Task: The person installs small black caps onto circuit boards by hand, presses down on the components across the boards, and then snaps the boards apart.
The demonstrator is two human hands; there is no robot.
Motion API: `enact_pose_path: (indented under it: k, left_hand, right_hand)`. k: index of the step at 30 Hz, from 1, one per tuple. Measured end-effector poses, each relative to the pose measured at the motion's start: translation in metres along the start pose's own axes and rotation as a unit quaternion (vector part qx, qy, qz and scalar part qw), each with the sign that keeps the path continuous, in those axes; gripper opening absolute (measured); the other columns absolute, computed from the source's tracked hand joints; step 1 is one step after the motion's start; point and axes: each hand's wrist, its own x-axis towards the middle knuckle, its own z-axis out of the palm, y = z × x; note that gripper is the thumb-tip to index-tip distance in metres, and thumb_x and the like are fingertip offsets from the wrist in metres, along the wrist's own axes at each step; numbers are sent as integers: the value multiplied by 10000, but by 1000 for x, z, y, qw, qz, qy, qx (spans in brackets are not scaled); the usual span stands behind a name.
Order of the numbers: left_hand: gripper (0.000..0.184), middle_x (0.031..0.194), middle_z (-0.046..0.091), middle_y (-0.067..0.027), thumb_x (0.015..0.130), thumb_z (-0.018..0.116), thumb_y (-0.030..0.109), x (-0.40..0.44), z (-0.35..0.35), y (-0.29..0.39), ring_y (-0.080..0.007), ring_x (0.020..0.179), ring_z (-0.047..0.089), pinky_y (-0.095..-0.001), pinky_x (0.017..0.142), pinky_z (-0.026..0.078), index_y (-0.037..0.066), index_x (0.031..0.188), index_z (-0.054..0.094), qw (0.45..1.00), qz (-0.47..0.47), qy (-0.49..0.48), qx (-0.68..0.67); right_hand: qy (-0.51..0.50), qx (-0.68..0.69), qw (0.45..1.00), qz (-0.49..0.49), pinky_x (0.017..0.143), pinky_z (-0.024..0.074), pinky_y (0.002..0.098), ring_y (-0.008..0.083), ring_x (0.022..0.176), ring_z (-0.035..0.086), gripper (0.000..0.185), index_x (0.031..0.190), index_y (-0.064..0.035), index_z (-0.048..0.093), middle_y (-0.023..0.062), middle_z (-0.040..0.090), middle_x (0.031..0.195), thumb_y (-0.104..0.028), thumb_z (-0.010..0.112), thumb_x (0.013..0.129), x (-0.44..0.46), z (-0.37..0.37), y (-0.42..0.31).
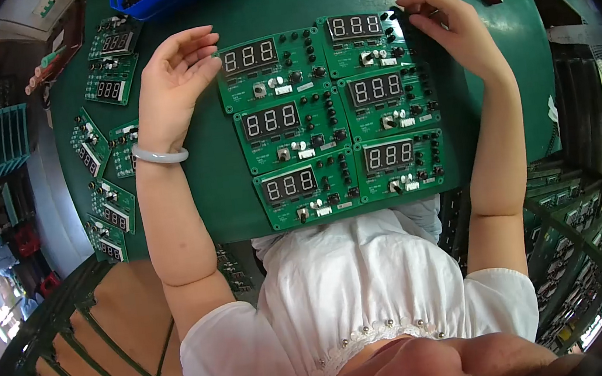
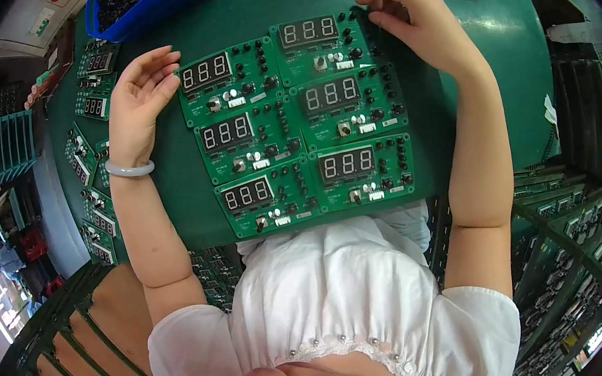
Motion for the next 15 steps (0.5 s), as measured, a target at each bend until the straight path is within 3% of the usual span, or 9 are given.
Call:
enact_pose_path:
  k: [5,8,9,12,15]
  left_hand:
    - [433,1252,615,-120,827,737,-28,-1,-3,-2,-164,1113,585,-276,1006,468,-66,1232,589,997,-22,41,-65]
    - [372,1258,613,-110,830,752,-7,-6,-4,3,-151,1086,592,-262,992,465,-49,1183,643,991,-73,32,-111]
    - [290,1270,614,-112,832,751,-9,-6,-6,1,-140,1070,596,-258,967,476,-27,1115,693,994,-45,18,-95]
    - [234,1338,582,-156,893,678,-17,-9,-6,-2,-98,1021,604,-228,937,478,-18,1127,686,995,-24,-2,-94]
    - [233,1192,656,-119,890,684,-14,-11,-2,0,-131,1004,638,-255,916,507,-12,1122,679,991,-34,6,-127]
  right_hand:
    - [-3,111,994,21,738,458,236,98,806,532,229,1137,-46,657,5,582,918,-57,666,908,1,6,0]
    - [36,20,999,7,742,448,236,105,811,517,257,1154,-43,646,11,550,922,-70,681,900,-1,7,-10]
    - [9,-52,999,0,751,449,248,119,818,517,261,1133,-24,637,23,535,939,-91,700,889,-1,2,-13]
    - [-20,-57,998,34,760,457,261,134,836,526,268,1100,-6,625,35,530,948,-119,721,877,-4,0,-21]
    - [-13,-74,997,26,790,464,266,143,870,538,325,1096,-2,573,46,542,969,-140,745,858,-5,7,-16]
